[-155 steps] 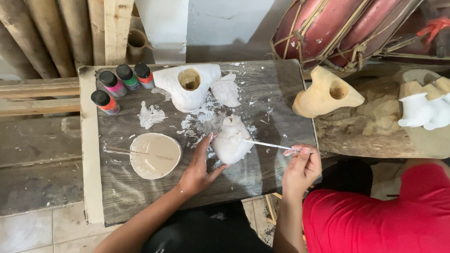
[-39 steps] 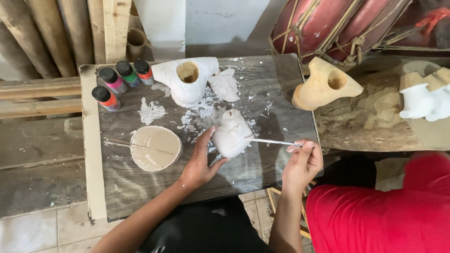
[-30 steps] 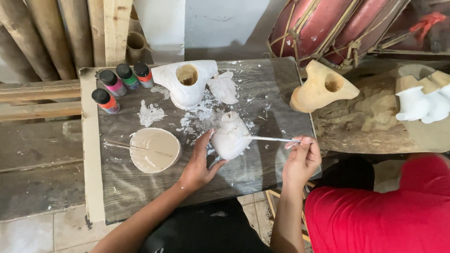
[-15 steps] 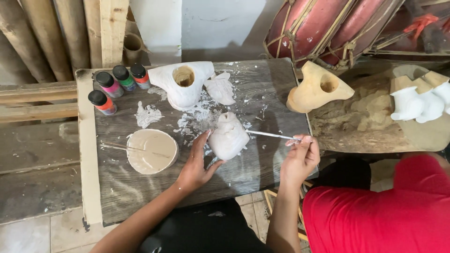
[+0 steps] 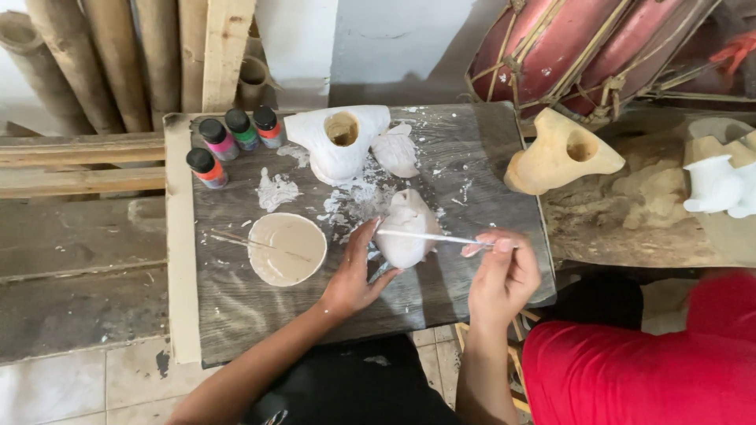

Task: Applying a white coating material to a small figurine using a wooden stick

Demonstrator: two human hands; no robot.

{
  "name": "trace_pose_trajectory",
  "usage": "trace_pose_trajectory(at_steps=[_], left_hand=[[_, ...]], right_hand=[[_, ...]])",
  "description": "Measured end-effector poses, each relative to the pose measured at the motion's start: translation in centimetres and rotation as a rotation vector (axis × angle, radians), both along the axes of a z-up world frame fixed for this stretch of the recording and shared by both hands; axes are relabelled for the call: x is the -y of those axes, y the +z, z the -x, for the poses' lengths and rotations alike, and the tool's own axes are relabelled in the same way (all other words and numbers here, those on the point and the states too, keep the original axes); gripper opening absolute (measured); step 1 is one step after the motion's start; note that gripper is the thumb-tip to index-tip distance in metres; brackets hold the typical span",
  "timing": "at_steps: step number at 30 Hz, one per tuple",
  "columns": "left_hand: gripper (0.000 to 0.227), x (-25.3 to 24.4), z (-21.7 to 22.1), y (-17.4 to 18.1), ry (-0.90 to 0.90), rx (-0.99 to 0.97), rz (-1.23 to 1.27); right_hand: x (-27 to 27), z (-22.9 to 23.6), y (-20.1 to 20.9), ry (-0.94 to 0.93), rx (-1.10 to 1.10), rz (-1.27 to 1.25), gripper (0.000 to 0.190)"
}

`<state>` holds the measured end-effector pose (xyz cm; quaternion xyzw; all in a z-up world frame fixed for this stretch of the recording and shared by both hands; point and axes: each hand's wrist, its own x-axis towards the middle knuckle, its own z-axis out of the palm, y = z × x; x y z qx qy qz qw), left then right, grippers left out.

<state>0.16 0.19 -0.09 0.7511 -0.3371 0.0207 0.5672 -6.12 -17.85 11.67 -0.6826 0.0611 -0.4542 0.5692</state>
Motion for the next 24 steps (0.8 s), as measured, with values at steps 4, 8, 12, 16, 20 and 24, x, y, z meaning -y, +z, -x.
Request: trace_pose_trajectory(at_steps=[4, 8, 12, 16, 20, 24], left_hand=[[0.09, -0.4, -0.2, -0.1, -0.023, -0.002, 0.011], [0.094, -0.3, -0.1, -0.4, -0.023, -0.041, -0.08], [0.092, -0.5, 0.3, -0.7, -0.011, -0.038, -0.093], [0.091, -0.4, 0.0, -0.8, -0.008, -0.027, -0.095], [0.089, -0.4, -0.1, -1.0, -0.008, -0.019, -0.089], [0.087, -0.4, -0.3, -1.0, -0.019, -0.007, -0.081]], right_hand=[[-5.1, -3.1, 2.0, 0.222, -0.094, 0.245, 0.026], [-9.3, -6.9, 1.5, 0.324, -0.096, 0.61, 0.01], [-12.7, -8.6, 2.2, 0.344, -0.212, 0.892, 0.005], [-13.7, -8.6, 2.1, 0.334, -0.276, 0.864, 0.009], [-14.2, -8.4, 1.3, 0.305, -0.261, 0.799, 0.006], [-13.9, -7.6, -0.1, 0.302, -0.257, 0.784, 0.003]])
